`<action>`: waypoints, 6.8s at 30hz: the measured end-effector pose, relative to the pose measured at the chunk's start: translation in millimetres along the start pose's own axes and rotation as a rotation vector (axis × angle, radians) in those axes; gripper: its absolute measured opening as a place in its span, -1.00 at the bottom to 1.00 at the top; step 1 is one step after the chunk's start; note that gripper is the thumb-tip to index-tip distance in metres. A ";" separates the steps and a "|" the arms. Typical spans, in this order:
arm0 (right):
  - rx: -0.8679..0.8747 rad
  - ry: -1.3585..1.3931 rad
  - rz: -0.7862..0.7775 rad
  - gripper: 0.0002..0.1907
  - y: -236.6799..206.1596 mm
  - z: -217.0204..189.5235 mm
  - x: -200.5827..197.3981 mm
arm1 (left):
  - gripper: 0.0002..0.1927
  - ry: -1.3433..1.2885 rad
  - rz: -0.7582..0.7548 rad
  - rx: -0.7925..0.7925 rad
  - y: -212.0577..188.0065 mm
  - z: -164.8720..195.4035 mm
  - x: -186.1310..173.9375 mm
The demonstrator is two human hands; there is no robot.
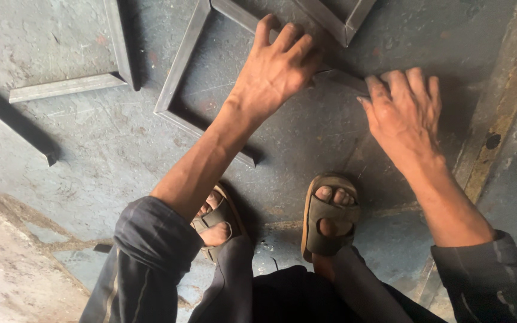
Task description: The person kneels on the floor fitting mitered metal angle pieces together into diamond-shaped frames, aligning each corner joint by hand and pressing the pieces flush. They work through several frames one at a time, picking loose angle bars from the floor and joining them into completed square layouts.
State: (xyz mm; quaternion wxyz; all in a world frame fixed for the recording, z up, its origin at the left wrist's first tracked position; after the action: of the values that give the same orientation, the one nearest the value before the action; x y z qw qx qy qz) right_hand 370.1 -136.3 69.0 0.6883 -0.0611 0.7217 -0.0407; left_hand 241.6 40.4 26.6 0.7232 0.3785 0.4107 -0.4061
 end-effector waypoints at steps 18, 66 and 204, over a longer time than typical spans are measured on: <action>0.019 0.079 -0.021 -0.62 16.6 -10.3 -14.1 | -0.64 -0.007 0.001 0.019 -5.0 -0.5 -4.1; 0.556 0.540 0.469 -0.61 -67.1 7.1 -16.5 | -0.61 0.059 -0.014 -0.001 -4.6 1.4 10.8; 0.724 1.599 0.036 -0.63 38.8 -81.7 75.2 | -0.64 -0.321 -0.254 -0.833 -218.0 41.1 2.8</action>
State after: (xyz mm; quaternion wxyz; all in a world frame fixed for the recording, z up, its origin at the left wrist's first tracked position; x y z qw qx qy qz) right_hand 283.9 -110.8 -6.8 -0.0459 0.2195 0.9314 -0.2869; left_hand 58.5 -80.2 -7.1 0.8126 -0.0653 0.4647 -0.3456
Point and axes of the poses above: each hand's wrist, its own y-axis towards the middle knuckle, its own x-axis out of the palm, z = x × y, the point moved 5 cm from there along y, towards the middle knuckle, and after that the axes turned 14 degrees about -x, right-handed, at the moved point
